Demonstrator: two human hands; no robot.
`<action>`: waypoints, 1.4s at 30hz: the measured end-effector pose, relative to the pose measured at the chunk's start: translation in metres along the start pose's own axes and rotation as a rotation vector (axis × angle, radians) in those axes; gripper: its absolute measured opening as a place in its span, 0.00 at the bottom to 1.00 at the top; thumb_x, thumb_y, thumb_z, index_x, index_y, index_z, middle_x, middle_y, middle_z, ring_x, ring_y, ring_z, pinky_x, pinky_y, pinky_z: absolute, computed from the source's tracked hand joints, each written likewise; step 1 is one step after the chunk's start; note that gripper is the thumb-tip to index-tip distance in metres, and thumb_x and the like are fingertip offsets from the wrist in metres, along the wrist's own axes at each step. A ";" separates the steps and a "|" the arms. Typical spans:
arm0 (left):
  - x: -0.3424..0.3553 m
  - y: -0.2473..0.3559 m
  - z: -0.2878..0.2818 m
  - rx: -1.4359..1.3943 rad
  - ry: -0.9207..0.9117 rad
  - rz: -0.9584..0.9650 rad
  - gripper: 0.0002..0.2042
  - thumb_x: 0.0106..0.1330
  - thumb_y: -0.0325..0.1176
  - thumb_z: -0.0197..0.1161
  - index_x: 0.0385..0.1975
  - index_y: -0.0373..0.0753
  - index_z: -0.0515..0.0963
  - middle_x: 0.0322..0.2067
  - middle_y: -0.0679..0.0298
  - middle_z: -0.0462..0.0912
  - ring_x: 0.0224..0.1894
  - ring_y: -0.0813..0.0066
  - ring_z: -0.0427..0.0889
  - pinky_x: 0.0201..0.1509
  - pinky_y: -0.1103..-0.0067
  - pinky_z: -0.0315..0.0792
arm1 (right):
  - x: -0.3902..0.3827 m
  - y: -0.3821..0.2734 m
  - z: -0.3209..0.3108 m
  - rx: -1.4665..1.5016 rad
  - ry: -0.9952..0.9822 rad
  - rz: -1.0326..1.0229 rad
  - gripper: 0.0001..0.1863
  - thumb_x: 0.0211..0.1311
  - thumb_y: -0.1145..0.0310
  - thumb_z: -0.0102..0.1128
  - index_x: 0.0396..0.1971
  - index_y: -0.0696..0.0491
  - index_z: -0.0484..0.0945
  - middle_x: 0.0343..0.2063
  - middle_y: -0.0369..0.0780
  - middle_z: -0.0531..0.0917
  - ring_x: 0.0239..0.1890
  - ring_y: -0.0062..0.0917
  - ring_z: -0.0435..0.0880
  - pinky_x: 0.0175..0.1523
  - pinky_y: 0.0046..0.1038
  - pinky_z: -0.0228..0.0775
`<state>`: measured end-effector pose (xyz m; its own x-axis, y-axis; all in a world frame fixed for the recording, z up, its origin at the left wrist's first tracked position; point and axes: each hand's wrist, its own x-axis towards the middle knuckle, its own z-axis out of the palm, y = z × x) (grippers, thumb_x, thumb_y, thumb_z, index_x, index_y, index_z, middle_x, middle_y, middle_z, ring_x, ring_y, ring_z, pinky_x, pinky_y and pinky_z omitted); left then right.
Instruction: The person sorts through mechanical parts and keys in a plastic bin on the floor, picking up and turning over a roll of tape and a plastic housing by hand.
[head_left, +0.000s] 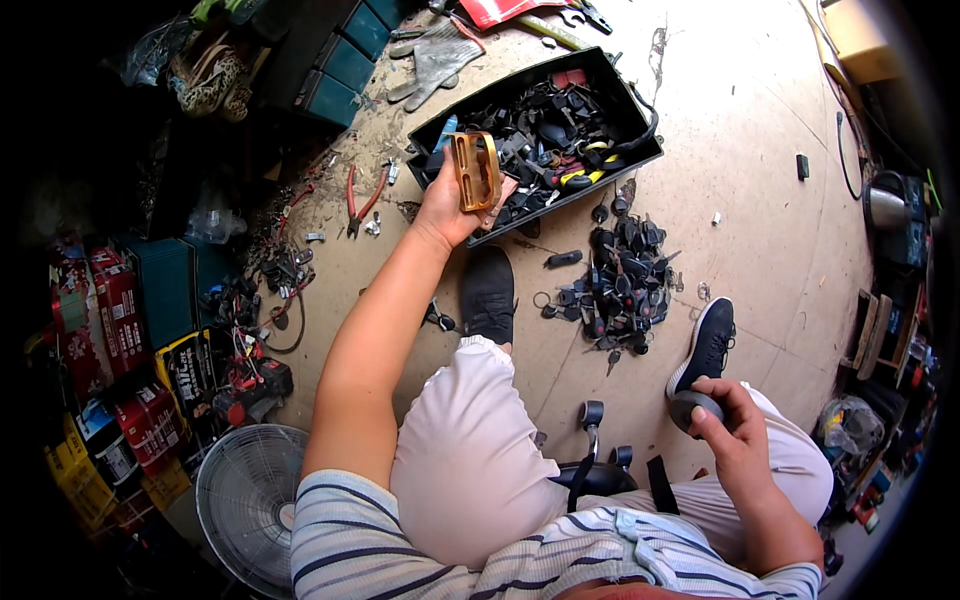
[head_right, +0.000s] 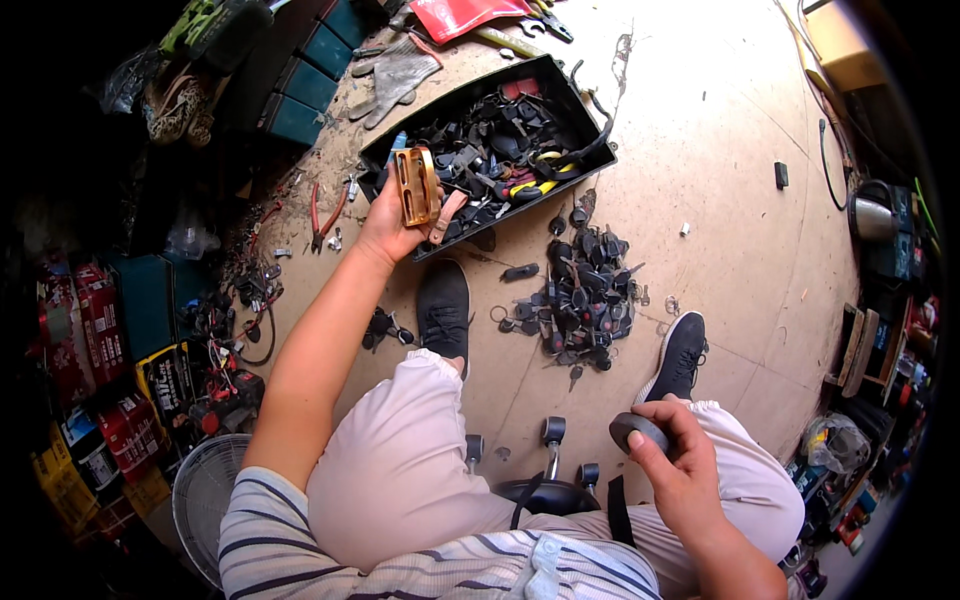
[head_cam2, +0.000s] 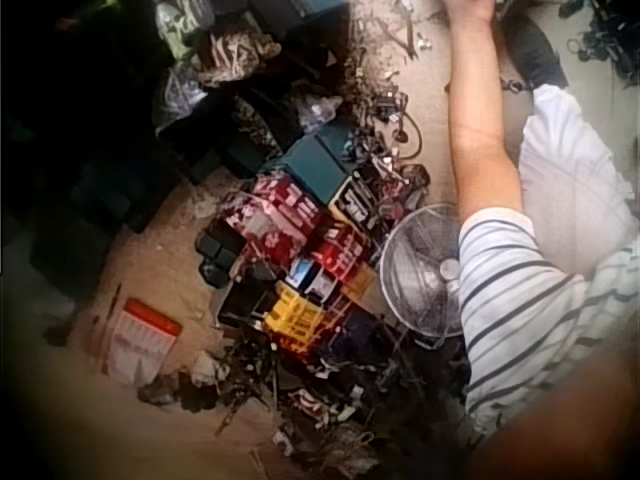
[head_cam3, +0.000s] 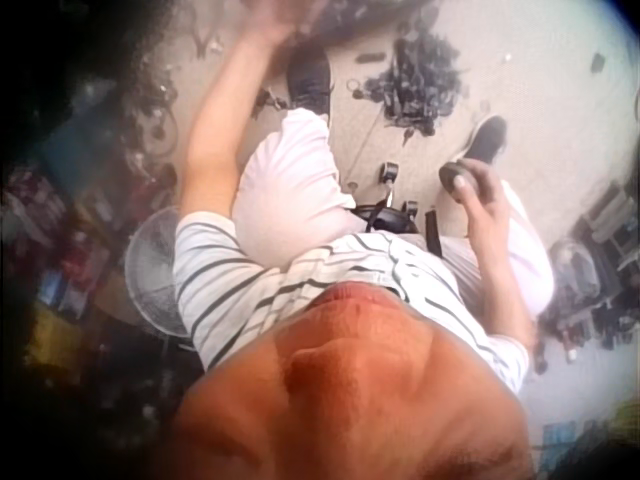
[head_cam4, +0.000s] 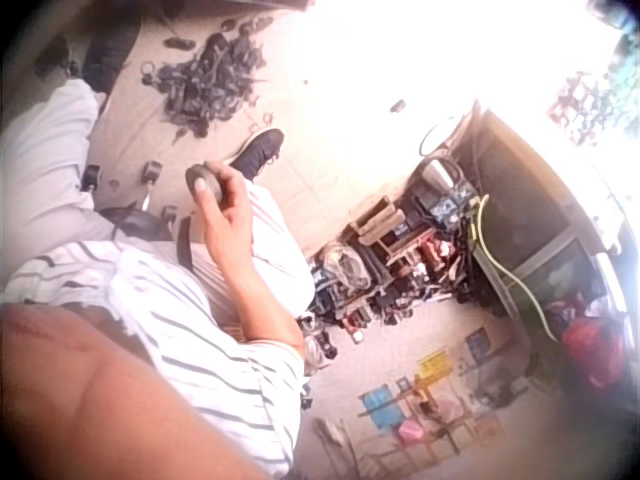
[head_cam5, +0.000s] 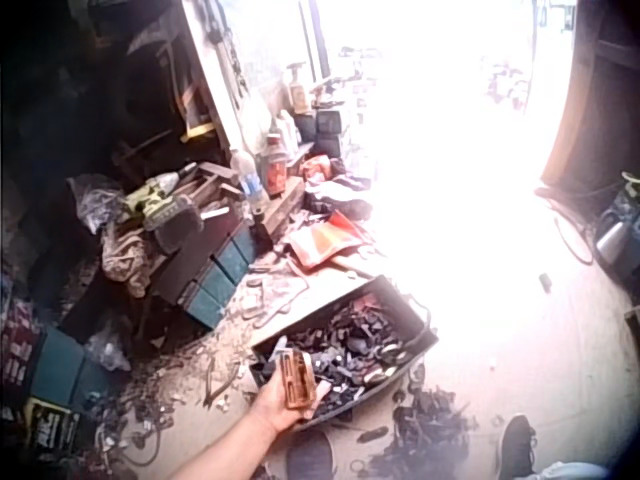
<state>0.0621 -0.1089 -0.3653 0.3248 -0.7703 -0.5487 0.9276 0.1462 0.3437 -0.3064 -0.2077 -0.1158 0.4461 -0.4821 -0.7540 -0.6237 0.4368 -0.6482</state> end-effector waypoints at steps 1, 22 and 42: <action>0.001 -0.003 0.002 0.020 0.048 0.005 0.28 0.67 0.60 0.39 0.52 0.42 0.69 0.43 0.56 0.74 0.45 0.56 0.77 0.60 0.61 0.69 | 0.000 -0.001 0.001 0.004 0.004 0.005 0.13 0.61 0.70 0.59 0.42 0.60 0.72 0.35 0.34 0.70 0.37 0.16 0.69 0.42 0.17 0.65; -0.008 -0.006 0.010 0.030 -0.028 -0.011 0.15 0.69 0.46 0.51 0.45 0.43 0.71 0.41 0.60 0.79 0.45 0.65 0.79 0.47 0.70 0.75 | 0.002 0.003 0.001 -0.015 0.007 0.034 0.14 0.61 0.70 0.58 0.44 0.58 0.72 0.36 0.34 0.74 0.38 0.15 0.71 0.43 0.18 0.66; -0.035 -0.013 0.013 0.946 -0.068 0.100 0.15 0.62 0.25 0.59 0.48 0.30 0.75 0.41 0.62 0.81 0.42 0.77 0.79 0.40 0.82 0.72 | 0.003 0.007 -0.002 -0.010 0.005 0.020 0.14 0.61 0.70 0.59 0.44 0.59 0.72 0.35 0.33 0.73 0.37 0.15 0.70 0.42 0.17 0.64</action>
<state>0.0362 -0.0923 -0.3403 0.3554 -0.8201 -0.4484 0.3528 -0.3266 0.8769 -0.3104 -0.2082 -0.1224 0.4299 -0.4771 -0.7665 -0.6391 0.4388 -0.6316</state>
